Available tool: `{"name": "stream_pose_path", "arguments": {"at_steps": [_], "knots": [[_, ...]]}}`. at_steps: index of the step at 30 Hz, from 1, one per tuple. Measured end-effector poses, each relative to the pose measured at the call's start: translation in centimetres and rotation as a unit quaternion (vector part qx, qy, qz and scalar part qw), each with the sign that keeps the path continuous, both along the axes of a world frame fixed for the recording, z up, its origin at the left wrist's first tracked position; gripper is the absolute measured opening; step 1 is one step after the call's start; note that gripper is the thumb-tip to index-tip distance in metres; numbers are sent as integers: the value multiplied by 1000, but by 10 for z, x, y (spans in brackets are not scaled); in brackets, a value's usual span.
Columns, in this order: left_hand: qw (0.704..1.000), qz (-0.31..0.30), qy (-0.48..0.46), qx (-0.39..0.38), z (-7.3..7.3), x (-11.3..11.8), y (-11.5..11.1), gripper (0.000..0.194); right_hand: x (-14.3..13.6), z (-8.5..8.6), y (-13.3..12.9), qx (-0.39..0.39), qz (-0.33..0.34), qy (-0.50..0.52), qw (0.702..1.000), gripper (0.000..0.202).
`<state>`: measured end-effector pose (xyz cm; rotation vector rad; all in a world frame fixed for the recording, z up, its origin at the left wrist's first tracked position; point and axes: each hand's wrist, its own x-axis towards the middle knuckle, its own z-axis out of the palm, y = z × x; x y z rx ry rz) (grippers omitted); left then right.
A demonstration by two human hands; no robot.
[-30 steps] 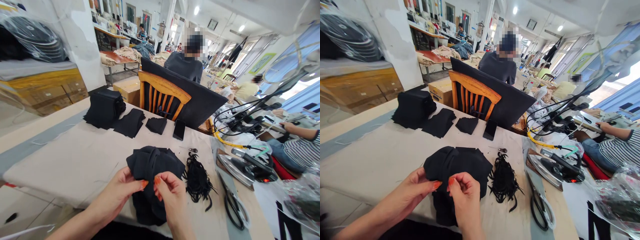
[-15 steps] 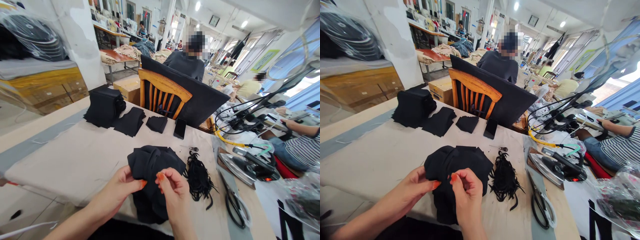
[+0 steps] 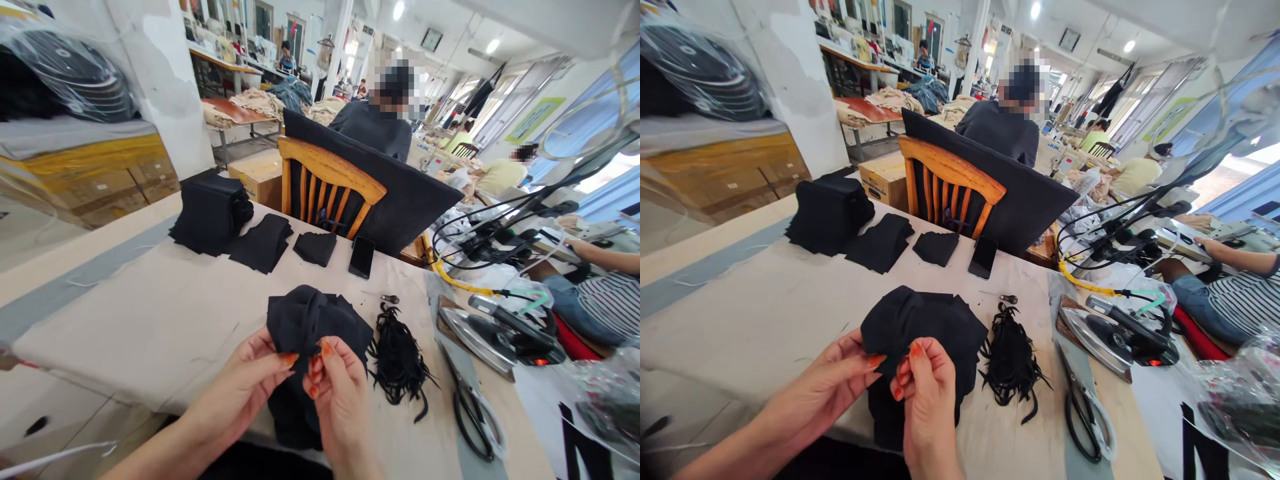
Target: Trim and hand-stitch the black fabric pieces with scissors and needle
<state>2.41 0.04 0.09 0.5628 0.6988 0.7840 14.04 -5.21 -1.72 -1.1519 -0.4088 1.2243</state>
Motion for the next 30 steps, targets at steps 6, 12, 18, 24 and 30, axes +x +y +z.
{"name": "stream_pose_path", "arguments": {"at_steps": [6, 12, 18, 24, 30], "knots": [[1000, -9, -1, -15, 1, -1, -1, 25, -3, -7, -3, 13, -1, 38, 999, 27], [990, -22, 105, 92, 0, -3, 2, 18, 11, -1, 0, 14, 55, -134, 989, 30], [988, 20, 131, 85, -3, -2, 3, 27, 12, 4, 3, 35, 44, -218, 974, 22], [979, 41, 161, 118, -9, -2, 2, 27, 8, -2, 1, 55, 22, -279, 958, 14], [923, 103, 248, 275, -1, -13, 8, 20, 17, 8, -3, 136, 8, -474, 870, 13]]}}
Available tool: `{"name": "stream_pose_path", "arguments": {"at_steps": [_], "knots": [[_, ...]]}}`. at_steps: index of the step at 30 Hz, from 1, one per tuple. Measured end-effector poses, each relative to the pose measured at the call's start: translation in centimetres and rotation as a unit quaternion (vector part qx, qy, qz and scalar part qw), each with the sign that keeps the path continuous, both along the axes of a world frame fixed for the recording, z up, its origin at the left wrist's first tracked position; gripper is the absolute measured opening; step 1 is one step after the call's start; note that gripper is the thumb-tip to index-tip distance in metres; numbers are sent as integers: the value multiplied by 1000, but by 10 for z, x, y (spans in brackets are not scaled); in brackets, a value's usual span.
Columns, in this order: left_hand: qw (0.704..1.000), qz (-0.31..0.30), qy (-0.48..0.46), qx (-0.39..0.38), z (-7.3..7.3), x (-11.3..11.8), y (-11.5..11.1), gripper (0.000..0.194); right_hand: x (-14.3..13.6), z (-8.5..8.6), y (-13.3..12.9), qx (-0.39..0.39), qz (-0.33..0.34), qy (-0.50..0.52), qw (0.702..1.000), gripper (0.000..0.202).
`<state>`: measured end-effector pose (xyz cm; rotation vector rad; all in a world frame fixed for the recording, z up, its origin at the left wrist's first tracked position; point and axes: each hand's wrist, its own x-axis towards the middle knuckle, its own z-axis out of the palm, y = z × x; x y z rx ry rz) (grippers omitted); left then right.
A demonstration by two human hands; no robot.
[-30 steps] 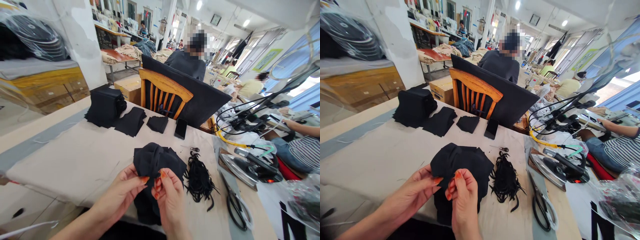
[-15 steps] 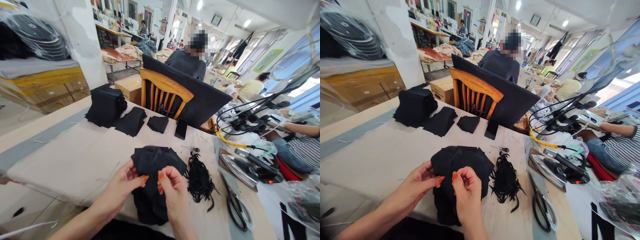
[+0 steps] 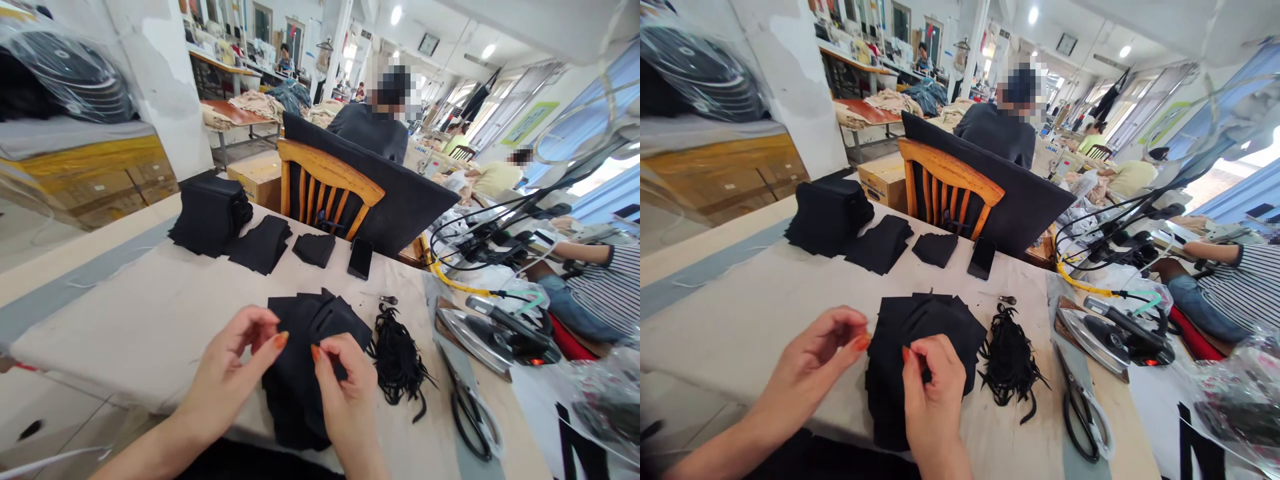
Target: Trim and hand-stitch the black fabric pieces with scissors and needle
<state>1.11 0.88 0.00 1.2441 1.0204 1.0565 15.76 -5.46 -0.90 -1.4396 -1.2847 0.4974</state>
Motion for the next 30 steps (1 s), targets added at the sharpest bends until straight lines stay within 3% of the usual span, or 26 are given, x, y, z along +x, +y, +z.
{"name": "stream_pose_path", "arguments": {"at_steps": [2, 4, 11, 17, 20, 22, 25, 28, 30], "knots": [[994, -99, 39, -25, 5, 1, 3, 10, 1, 5, 0, 10, 41, -48, 998, 15], [988, -144, 27, -58, 7, 4, 5, 10, 1, 7, -1, 4, 62, -61, 996, 17], [970, -155, -28, -187, 2, 13, 1, 24, 3, 1, -3, -5, 10, 62, 998, 18], [959, -167, -45, -224, -1, 11, 0, 36, 5, 10, 0, -15, 95, -9, 995, 16], [949, -150, -84, -266, -3, 9, 2, 38, 5, 8, 0, -2, 85, -6, 996, 14], [946, -141, -108, -272, -5, 9, 1, 37, 3, 2, 0, -1, 51, 38, 998, 13], [950, -122, -130, -257, -6, 11, -4, 32, -7, -13, 0, -15, -18, 180, 983, 9], [949, -83, -159, -261, -7, 15, -8, 31, -18, -24, 2, -29, -56, 369, 927, 12], [954, -68, -156, -247, -7, 15, -8, 29, -24, -27, 4, -46, -47, 469, 881, 16]]}}
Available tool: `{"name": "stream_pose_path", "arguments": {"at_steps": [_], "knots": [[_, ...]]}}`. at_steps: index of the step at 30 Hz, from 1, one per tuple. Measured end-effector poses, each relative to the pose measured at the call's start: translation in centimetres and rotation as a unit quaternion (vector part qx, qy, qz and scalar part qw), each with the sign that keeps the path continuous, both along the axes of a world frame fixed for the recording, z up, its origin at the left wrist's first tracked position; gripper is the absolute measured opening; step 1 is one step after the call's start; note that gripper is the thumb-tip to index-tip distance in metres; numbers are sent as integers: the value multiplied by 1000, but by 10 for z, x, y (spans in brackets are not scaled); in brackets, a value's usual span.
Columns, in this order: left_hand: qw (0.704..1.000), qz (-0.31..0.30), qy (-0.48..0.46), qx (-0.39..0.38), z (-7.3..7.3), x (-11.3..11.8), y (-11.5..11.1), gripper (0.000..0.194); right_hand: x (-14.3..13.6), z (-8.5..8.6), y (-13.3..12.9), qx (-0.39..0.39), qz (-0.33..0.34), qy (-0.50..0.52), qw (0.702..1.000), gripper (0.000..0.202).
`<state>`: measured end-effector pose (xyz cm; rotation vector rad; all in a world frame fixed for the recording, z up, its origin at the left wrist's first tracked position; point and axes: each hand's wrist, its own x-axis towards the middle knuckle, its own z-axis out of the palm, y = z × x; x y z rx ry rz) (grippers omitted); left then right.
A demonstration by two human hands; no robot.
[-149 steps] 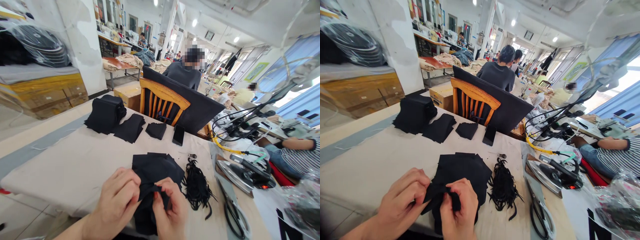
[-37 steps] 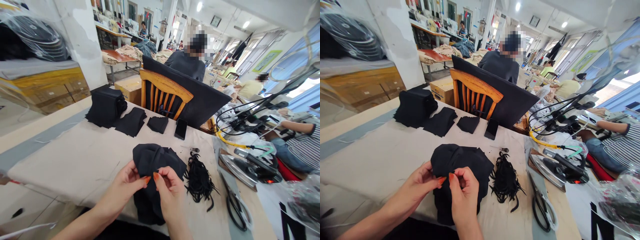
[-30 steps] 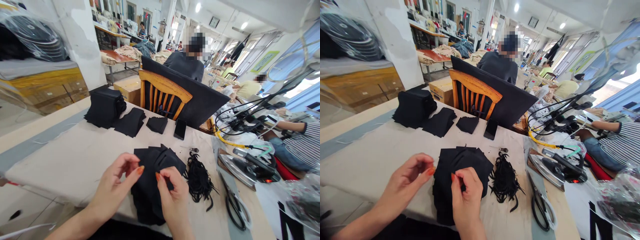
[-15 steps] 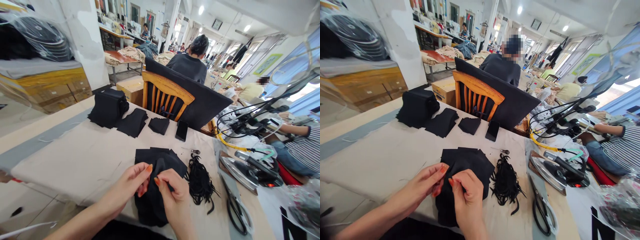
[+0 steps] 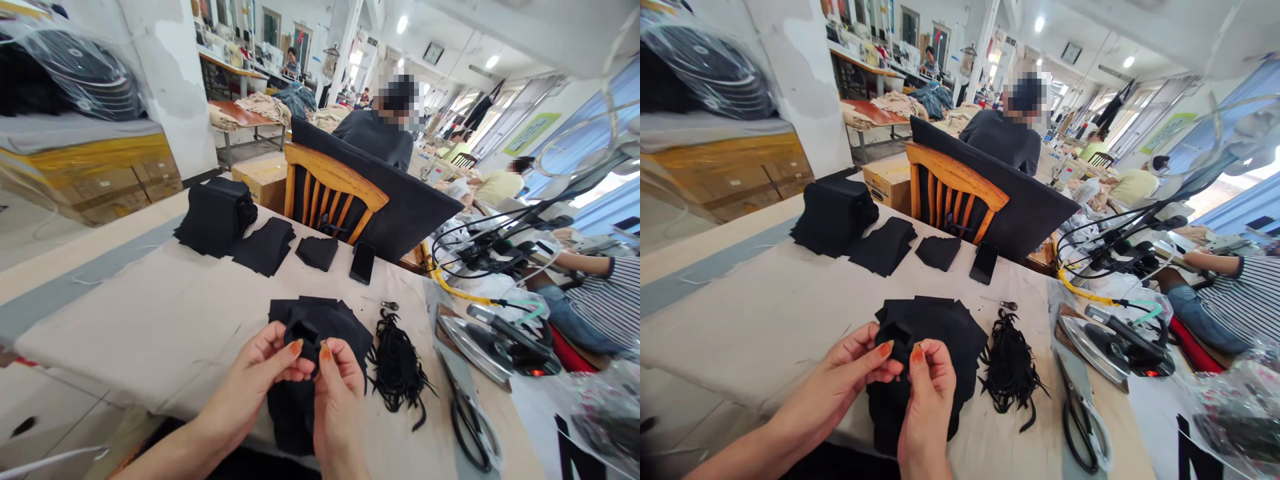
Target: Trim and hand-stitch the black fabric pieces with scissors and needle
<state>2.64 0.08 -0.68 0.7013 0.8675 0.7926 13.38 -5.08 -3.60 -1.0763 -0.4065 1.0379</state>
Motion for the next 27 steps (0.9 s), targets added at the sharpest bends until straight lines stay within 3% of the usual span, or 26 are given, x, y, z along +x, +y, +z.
{"name": "stream_pose_path", "arguments": {"at_steps": [2, 4, 7, 10, 12, 18, 21, 24, 26, 27], "knots": [[998, -2, 31, 56, 0, -2, 2, 26, -1, 0, 1, -4, 29, 45, 999, 17], [988, -25, 86, 130, 0, -6, 5, 26, 3, 4, 2, -10, 57, 16, 998, 16], [957, -67, 181, 218, 3, -13, 9, 26, 11, 13, 2, -25, 96, -113, 989, 18], [931, -91, 232, 268, 6, -17, 12, 25, 18, 22, 2, -39, 110, -303, 946, 18], [931, -102, 223, 270, 7, -17, 15, 25, 20, 24, 2, -46, 95, -389, 915, 23], [944, -76, 220, 234, 4, -15, 16, 27, 19, 22, -1, -53, 73, -451, 888, 25], [925, -76, 266, 259, 4, -15, 12, 28, 17, 27, -4, -8, 91, -560, 824, 17], [913, -77, 294, 272, 6, -16, 10, 27, 17, 31, -4, 12, 93, -646, 758, 24], [915, -71, 292, 268, 6, -15, 10, 27, 18, 30, -2, -7, 84, -647, 758, 26], [922, -66, 280, 260, 5, -15, 11, 28, 18, 28, -2, -23, 82, -619, 781, 26]]}}
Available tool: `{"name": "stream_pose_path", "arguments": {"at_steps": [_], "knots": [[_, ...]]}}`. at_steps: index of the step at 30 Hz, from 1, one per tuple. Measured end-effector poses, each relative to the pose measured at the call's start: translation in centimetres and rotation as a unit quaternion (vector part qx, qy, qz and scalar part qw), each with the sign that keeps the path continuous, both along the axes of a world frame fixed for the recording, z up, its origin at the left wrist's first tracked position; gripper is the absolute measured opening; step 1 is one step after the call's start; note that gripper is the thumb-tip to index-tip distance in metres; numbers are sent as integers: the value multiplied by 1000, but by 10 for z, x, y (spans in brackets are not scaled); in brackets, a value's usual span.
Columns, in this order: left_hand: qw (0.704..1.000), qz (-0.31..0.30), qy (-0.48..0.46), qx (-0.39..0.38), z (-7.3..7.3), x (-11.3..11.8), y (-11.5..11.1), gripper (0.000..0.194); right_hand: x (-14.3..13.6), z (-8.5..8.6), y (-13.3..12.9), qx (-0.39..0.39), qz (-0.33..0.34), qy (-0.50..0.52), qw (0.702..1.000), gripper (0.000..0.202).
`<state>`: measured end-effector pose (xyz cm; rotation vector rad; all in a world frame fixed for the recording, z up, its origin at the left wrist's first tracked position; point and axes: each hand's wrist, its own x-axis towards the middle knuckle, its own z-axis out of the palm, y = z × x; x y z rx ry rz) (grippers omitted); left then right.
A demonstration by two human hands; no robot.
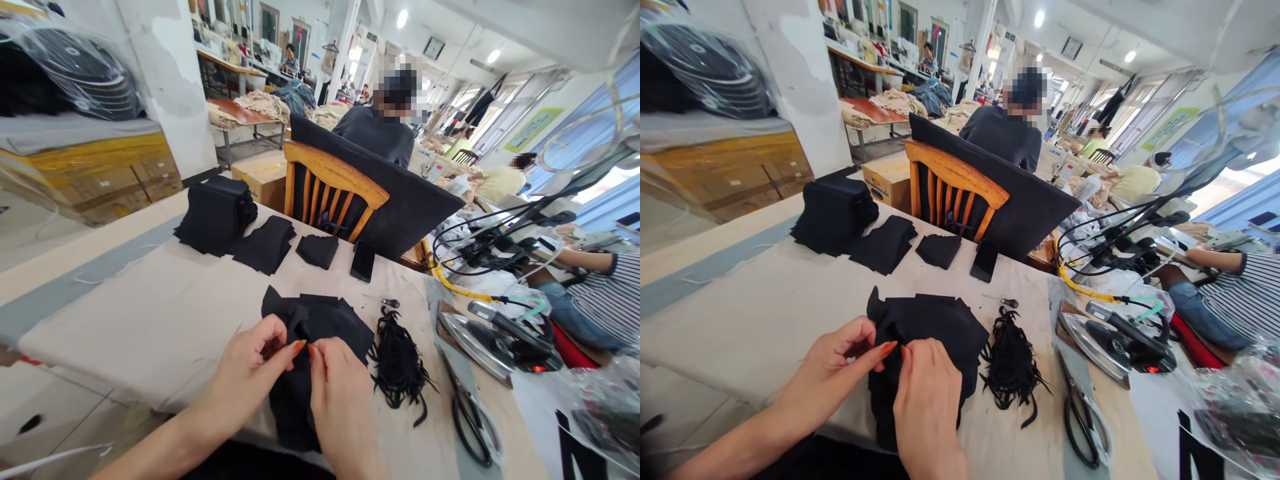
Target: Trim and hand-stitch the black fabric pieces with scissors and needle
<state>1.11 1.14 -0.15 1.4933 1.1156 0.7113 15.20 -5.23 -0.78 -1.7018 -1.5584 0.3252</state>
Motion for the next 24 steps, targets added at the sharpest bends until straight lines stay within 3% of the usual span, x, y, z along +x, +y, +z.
{"name": "stream_pose_path", "arguments": {"at_steps": [2, 3, 5, 7, 8, 9, 13, 17, 19, 21, 24], "knots": [[998, 11, -56, -41, -2, 1, 1, 29, -2, -5, 2, -38, -25, 158, 986, 26], [993, 17, -94, -71, -4, 1, 2, 30, -3, -8, 3, -58, -34, 273, 960, 26], [977, 31, -167, -130, -6, 4, 2, 32, -9, -13, 6, -79, -48, 511, 855, 29], [962, 44, -210, -171, -6, 6, 1, 32, -17, -16, 7, -77, -51, 666, 740, 33], [957, 49, -218, -185, -6, 7, 0, 32, -20, -16, 7, -72, -49, 704, 705, 34], [954, 54, -219, -196, -5, 8, 0, 31, -22, -16, 8, -66, -48, 720, 689, 34], [948, 59, -220, -221, -3, 6, -4, 33, -22, -12, 8, -34, -74, 712, 697, 31], [927, -23, -203, -314, -11, 1, -15, 43, -18, -11, 8, -33, -81, 703, 706, 27], [891, -32, -227, -393, -15, 1, -22, 42, -16, -11, 7, -32, -82, 688, 721, 25], [838, 10, -294, -459, -17, 2, -26, 32, -16, -10, 5, -17, -87, 661, 745, 21], [785, 65, -377, -487, -15, 7, -25, 21, -16, -10, 3, 10, -89, 628, 773, 15]]}}
